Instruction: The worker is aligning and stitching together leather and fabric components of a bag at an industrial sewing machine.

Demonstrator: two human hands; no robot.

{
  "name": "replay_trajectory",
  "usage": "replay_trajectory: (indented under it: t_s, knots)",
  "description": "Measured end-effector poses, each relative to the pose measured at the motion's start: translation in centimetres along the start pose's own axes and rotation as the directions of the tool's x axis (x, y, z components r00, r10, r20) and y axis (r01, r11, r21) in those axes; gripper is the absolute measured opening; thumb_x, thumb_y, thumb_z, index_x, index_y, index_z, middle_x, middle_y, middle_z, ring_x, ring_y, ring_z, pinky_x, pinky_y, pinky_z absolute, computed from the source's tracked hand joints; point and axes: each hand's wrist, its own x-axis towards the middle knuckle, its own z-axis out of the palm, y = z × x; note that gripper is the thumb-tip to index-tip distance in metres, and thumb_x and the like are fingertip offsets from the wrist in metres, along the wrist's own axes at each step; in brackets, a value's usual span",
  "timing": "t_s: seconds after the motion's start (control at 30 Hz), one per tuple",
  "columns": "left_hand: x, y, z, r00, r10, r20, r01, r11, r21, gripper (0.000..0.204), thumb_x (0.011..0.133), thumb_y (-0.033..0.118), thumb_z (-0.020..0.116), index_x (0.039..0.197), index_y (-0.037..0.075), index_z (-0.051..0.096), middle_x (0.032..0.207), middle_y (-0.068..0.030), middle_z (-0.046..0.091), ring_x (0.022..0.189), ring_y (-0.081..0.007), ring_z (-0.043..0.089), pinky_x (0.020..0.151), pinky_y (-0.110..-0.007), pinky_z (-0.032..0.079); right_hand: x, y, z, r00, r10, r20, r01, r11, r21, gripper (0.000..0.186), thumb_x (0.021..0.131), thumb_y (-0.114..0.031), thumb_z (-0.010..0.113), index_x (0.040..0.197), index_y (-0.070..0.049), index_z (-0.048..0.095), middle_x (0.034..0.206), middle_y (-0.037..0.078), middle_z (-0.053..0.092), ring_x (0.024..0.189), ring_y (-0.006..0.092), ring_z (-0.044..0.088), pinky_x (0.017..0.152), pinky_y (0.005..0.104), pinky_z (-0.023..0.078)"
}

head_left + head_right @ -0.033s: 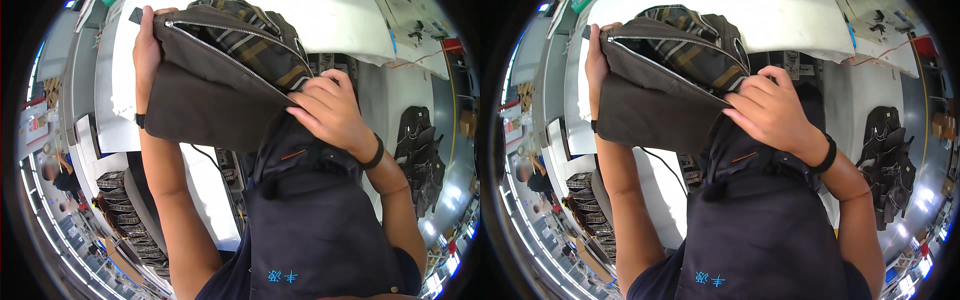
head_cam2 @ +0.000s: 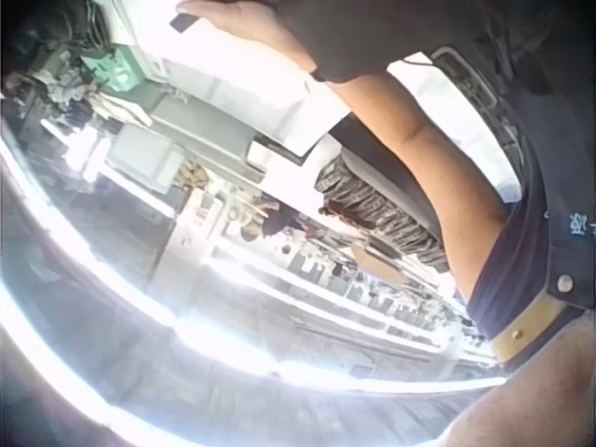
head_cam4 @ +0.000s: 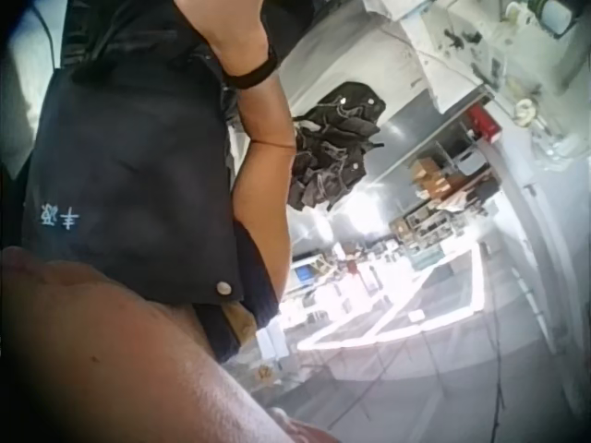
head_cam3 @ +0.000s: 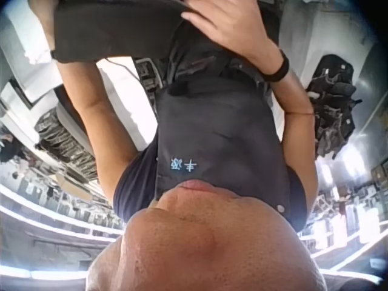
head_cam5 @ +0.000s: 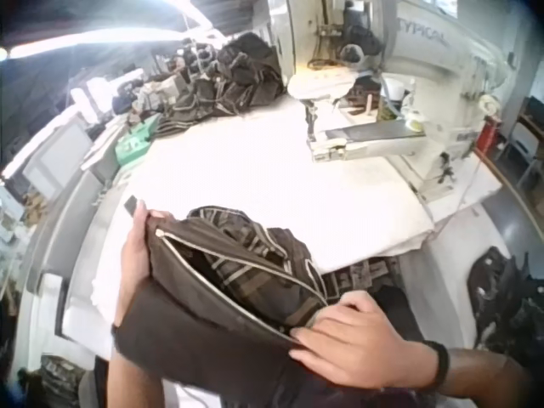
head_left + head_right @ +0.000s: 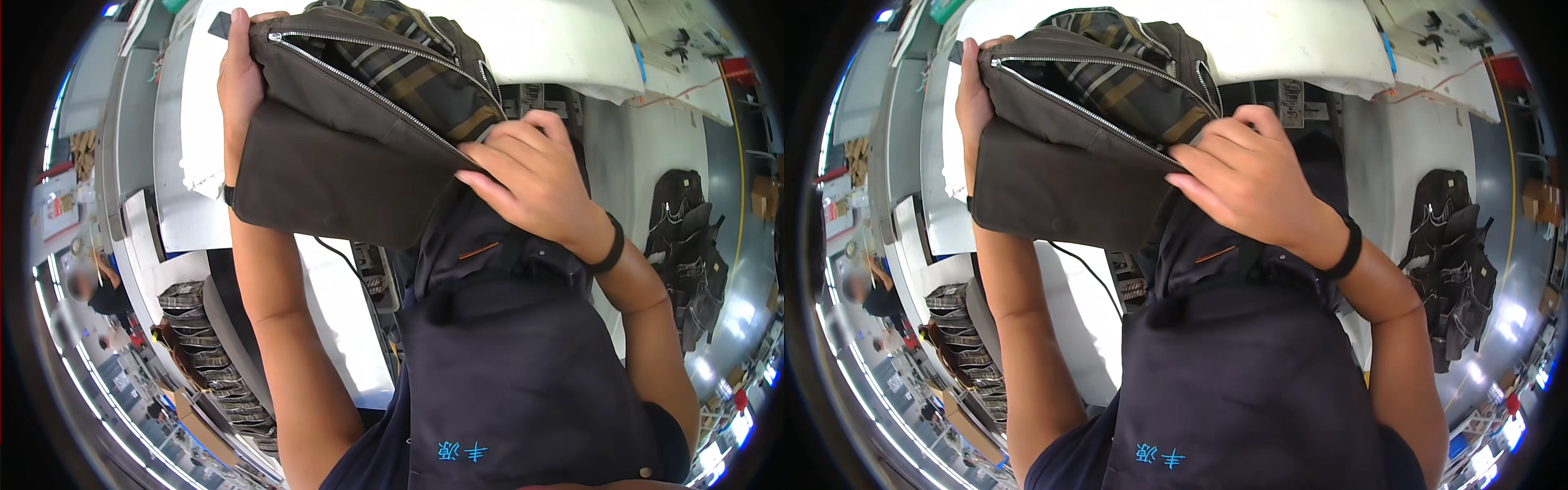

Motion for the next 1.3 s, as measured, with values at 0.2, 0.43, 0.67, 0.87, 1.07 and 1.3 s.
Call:
replay_trajectory:
  t_s: [0.2,0.43,0.67,0.87,1.07,1.3]
  knots:
    - [-0.7,0.2,5.4,0.993,0.019,-0.119,-0.020,1.000,-0.003,0.056,0.108,0.049,0.048,0.112,-0.001,0.071,0.100,-0.0087,0.074,0.089,-0.0166,0.067,0.083,-0.029,0.052,6.6,-1.5,2.8,0.933,0.359,-0.022,-0.308,0.829,0.467,0.023,0.102,-0.025,0.064,0.098,-0.002,0.064,0.078,0.017,0.062,0.068,0.0387,0.058,0.063,0.0417,0.046]
    - [1.8,-0.4,5.3,0.999,0.050,0.016,-0.052,0.968,0.245,0.050,0.108,0.042,0.051,0.098,-0.001,0.074,0.090,-0.0061,0.074,0.084,-0.0136,0.065,0.080,-0.027,0.050,6.9,0.1,2.0,0.929,0.342,0.141,-0.367,0.804,0.469,0.038,0.102,-0.027,0.063,0.079,0.002,0.053,0.068,0.021,0.052,0.063,0.0393,0.050,0.059,0.0437,0.043]
    - [4.2,-2.7,5.3,0.999,-0.018,-0.034,0.025,0.973,0.229,0.047,0.105,0.045,0.056,0.099,0.003,0.076,0.090,-0.0043,0.073,0.081,-0.0125,0.064,0.078,-0.025,0.049,3.0,2.2,0.5,0.842,0.408,0.353,-0.534,0.539,0.652,0.037,0.108,-0.023,0.061,0.079,-0.002,0.052,0.069,-0.006,0.034,0.066,0.0044,0.031,0.057,0.0264,0.030]
    - [3.3,-2.3,6.0,0.993,-0.094,-0.066,0.105,0.978,0.179,0.047,0.103,0.048,0.058,0.102,0.004,0.076,0.089,-0.0034,0.072,0.081,-0.0112,0.064,0.077,-0.025,0.049,2.7,2.1,0.7,0.835,0.409,0.367,-0.542,0.497,0.678,0.037,0.107,-0.022,0.063,0.078,-0.001,0.052,0.068,-0.006,0.035,0.065,0.0037,0.031,0.056,0.0257,0.029]
    - [4.1,-3.3,4.9,0.997,-0.080,-0.010,0.081,0.982,0.173,0.045,0.104,0.046,0.057,0.105,0.005,0.076,0.090,-0.0033,0.072,0.080,-0.0110,0.064,0.075,-0.024,0.050,2.4,2.1,0.7,0.846,0.410,0.341,-0.524,0.516,0.678,0.034,0.105,-0.021,0.065,0.080,-0.001,0.054,0.068,-0.006,0.038,0.065,0.0031,0.032,0.056,0.0256,0.028]
    - [4.5,-3.8,4.6,0.990,-0.126,0.064,0.122,0.990,0.065,0.055,0.096,0.043,0.072,0.135,0.006,0.061,0.111,-0.0175,0.067,0.078,-0.0181,0.065,0.073,-0.034,0.054,2.2,2.0,0.3,0.826,0.422,0.375,-0.556,0.496,0.667,0.029,0.104,-0.020,0.067,0.082,-0.002,0.059,0.067,-0.007,0.040,0.063,0.0021,0.032,0.055,0.0247,0.028]
